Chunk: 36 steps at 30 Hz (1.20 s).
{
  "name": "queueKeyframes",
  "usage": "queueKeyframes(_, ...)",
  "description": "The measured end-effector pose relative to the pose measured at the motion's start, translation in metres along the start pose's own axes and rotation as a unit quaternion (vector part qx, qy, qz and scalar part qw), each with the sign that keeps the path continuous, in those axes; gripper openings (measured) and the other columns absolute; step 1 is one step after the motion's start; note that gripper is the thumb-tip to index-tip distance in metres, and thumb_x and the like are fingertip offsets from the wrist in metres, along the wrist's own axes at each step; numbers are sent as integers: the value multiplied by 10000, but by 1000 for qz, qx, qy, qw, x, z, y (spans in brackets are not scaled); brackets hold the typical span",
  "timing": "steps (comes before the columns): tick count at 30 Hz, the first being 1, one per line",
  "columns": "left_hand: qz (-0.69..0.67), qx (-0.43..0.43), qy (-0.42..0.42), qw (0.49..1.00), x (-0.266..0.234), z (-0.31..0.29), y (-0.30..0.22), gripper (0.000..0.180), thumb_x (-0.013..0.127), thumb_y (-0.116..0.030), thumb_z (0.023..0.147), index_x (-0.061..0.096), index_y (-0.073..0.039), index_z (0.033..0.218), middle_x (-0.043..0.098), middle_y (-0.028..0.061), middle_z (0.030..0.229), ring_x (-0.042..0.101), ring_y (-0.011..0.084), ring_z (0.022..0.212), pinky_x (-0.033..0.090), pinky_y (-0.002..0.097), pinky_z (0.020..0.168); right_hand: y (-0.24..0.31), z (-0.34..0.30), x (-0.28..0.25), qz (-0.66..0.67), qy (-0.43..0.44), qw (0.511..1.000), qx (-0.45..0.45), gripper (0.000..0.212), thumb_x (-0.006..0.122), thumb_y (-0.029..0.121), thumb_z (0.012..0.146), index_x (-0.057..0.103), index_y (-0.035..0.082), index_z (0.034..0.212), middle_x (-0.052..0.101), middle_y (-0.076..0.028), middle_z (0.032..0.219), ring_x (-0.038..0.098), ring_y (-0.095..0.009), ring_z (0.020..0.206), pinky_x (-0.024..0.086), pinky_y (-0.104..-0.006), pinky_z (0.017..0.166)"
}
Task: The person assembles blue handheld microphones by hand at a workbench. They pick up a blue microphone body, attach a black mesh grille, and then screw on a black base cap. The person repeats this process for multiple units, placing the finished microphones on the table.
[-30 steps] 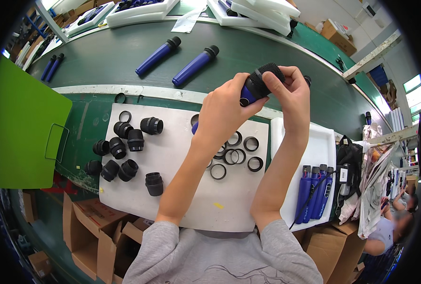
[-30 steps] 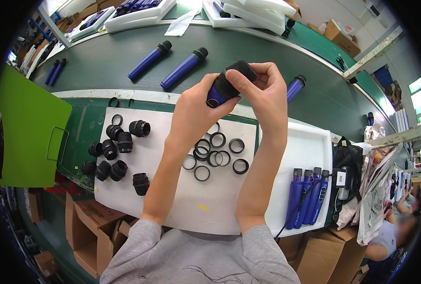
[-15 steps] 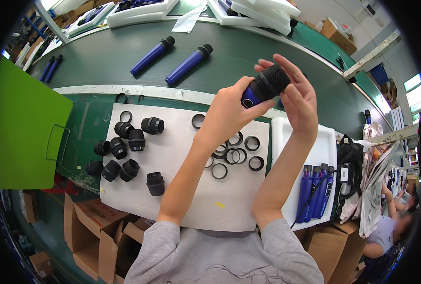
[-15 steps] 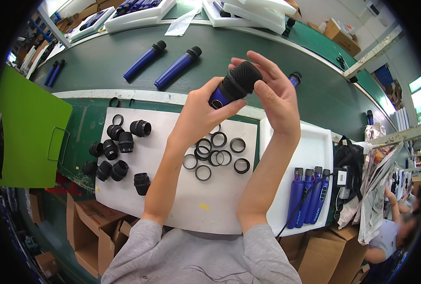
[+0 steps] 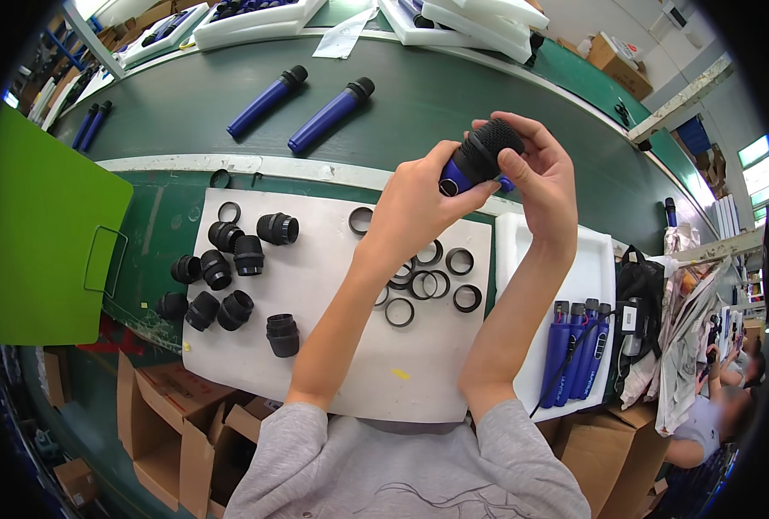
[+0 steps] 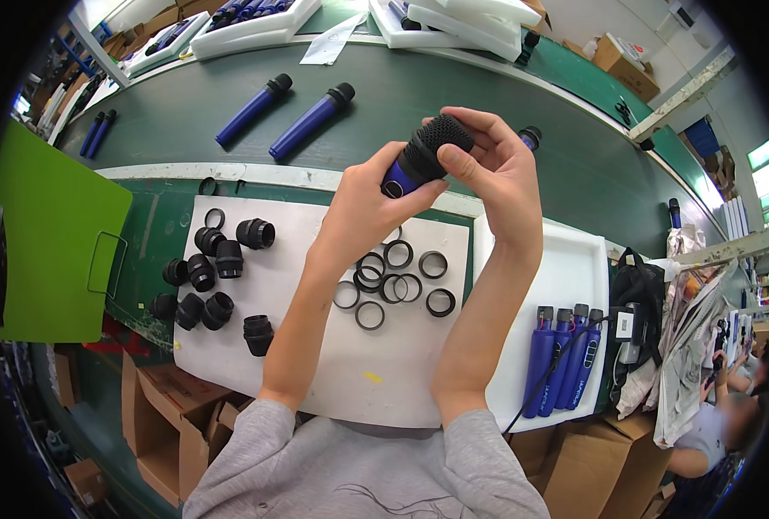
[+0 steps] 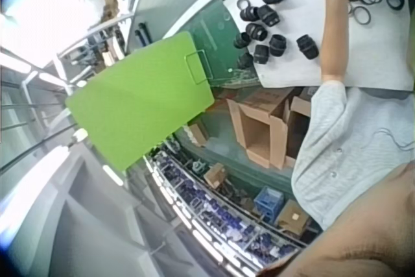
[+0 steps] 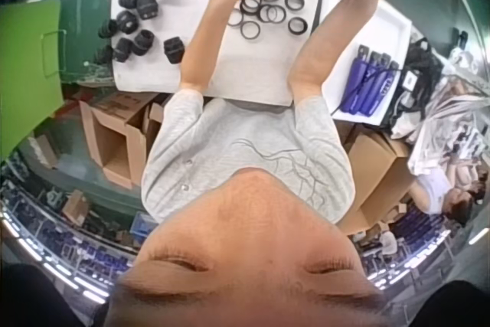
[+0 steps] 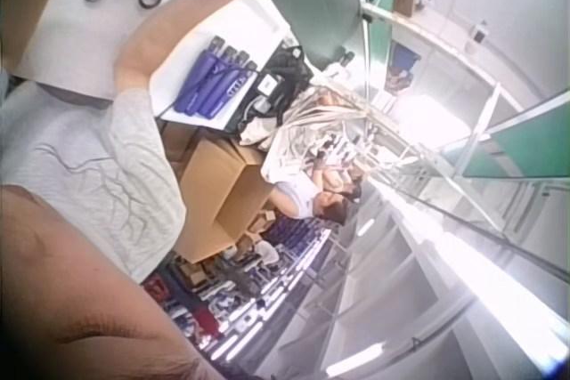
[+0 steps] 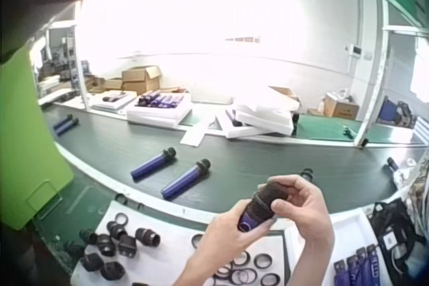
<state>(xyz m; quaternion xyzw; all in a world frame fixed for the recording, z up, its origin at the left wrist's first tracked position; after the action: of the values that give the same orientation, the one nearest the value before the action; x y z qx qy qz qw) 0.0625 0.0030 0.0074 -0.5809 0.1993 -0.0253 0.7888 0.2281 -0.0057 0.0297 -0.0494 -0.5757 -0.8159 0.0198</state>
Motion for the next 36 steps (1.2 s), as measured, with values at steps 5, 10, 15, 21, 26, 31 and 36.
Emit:
queueKeyframes(5, 136, 79, -92, 983, 3, 0, 3, 447, 818, -323, 824, 638, 0, 1075, 698, 121, 770, 677, 230, 656, 525, 334, 611, 5, -1, 7, -132, -88, 984, 79, 562, 858, 186, 804, 585, -79, 1219, 702, -168, 1108, 691, -222, 1017, 545, -347, 930)
queueKeyframes(10, -39, -48, 39, 997, -5, 2, -1, 457, 831, -288, 810, 633, 1, 1103, 692, 115, 773, 662, 199, 639, 526, 306, 621, 3, -1, 10, 128, 0, 992, 2, 540, 861, 254, 809, 597, -71, 1151, 699, -149, 1082, 683, -185, 974, 551, -335, 893)
queueKeyframes(15, 34, 15, -17, 999, 2, 0, -1, 452, 814, -340, 826, 628, 5, 1051, 698, 135, 763, 704, 245, 662, 534, 340, 607, -1, 1, 0, -13, -32, 999, 31, 581, 871, 359, 791, 613, -53, 1108, 699, -141, 1064, 672, -170, 971, 538, -320, 883)
queueKeyframes(21, 36, 5, -24, 999, 4, 2, 6, 434, 799, -338, 838, 631, 16, 1025, 676, 114, 718, 673, 195, 624, 510, 315, 578, -17, 4, 2, -40, -42, 996, 66, 610, 812, 345, 856, 571, -54, 1250, 690, -185, 1127, 668, -234, 1081, 531, -357, 939)
queueKeyframes(26, -96, -81, 50, 991, 4, 1, 1, 387, 792, -326, 832, 647, -5, 991, 615, 27, 675, 569, 106, 568, 439, 270, 517, -11, 5, 2, 90, 80, 992, -28, 575, 727, 287, 927, 542, -43, 1361, 664, -230, 1223, 648, -346, 1183, 520, -450, 1019)
queueKeyframes(31, -122, -74, 49, 989, 5, 0, -2, 307, 780, -271, 841, 642, -29, 969, 562, -20, 667, 497, 50, 530, 379, 231, 477, -13, 5, -4, 79, 98, 991, -54, 629, 782, 324, 876, 566, -48, 1334, 668, -223, 1212, 671, -358, 1137, 544, -468, 984)
queueKeyframes(36, -219, -114, 151, 957, -3, -2, 0, 368, 784, -335, 823, 658, -17, 959, 601, 2, 653, 532, 68, 536, 409, 237, 473, -18, 5, -2, 149, 141, 972, -113, 672, 807, 349, 846, 568, -47, 1333, 673, -213, 1181, 676, -368, 1117, 562, -488, 954)
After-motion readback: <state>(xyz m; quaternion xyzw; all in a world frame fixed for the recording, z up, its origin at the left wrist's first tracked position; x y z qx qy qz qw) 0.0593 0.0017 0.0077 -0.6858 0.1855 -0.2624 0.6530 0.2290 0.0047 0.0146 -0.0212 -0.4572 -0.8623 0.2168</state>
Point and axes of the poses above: each hand's wrist, its own z-axis towards the middle knuckle, its own x-axis out of the palm, y = z × x, the point moved 3 cm from there along z, towards the middle knuckle
